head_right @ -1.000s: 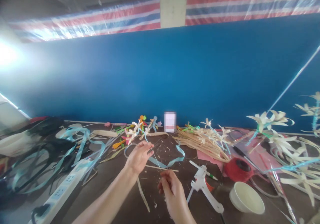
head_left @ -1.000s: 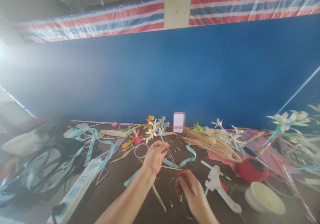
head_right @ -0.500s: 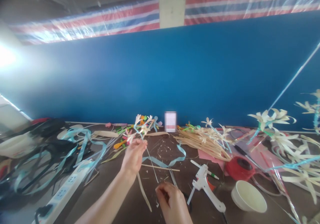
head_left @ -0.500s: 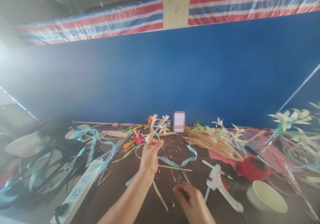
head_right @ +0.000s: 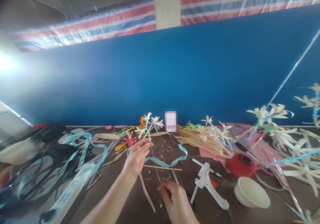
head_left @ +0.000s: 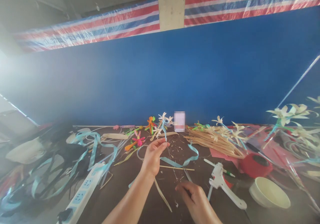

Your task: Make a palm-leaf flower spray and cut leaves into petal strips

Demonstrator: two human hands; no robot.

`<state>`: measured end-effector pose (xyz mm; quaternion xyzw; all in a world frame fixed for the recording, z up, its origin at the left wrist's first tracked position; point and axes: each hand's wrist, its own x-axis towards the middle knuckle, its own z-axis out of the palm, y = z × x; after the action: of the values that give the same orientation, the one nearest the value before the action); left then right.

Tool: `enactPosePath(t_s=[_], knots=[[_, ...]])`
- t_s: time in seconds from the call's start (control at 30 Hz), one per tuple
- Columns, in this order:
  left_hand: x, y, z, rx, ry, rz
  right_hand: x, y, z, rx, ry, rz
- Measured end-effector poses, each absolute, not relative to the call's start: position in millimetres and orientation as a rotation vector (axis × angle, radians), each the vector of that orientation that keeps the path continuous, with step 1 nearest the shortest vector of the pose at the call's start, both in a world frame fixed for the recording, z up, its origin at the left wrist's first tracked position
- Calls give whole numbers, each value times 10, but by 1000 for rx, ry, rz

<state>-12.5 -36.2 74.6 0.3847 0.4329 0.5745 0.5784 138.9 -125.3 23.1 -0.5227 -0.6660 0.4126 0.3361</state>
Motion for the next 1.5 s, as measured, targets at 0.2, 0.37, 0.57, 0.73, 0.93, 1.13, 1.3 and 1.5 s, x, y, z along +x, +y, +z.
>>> enactPosePath(t_s=[0.2, 0.37, 0.57, 0.73, 0.93, 1.13, 1.3, 1.5], knots=[[-156, -334, 716, 898, 1134, 1331, 1392, -1247, 191, -1355, -1761, 1073], [-160, -341, 723, 882, 1125, 1368, 1387, -1261, 184, -1402, -1807, 1043], [-312, -397, 719, 850, 1024, 1355, 1279, -1313, 175, -1311, -1845, 1081], [-555, -469, 687, 791, 1062, 1335, 1126, -1307, 177, -1270, -1890, 1096], [-743, -635, 637, 1049, 1299, 1247, 877, -1193, 118, -1273, -1893, 1072], [-1018, -605, 572, 1172, 1436, 1179, 578, -1154, 68, -1257, -1956, 1120], [-1556, -256, 630, 1257, 1546, 967, 576, -1245, 63, -1262, -1979, 1132], [-2005, 93, 470, 1263, 1639, 565, 915, -1335, -88, -1354, -1955, 1067]])
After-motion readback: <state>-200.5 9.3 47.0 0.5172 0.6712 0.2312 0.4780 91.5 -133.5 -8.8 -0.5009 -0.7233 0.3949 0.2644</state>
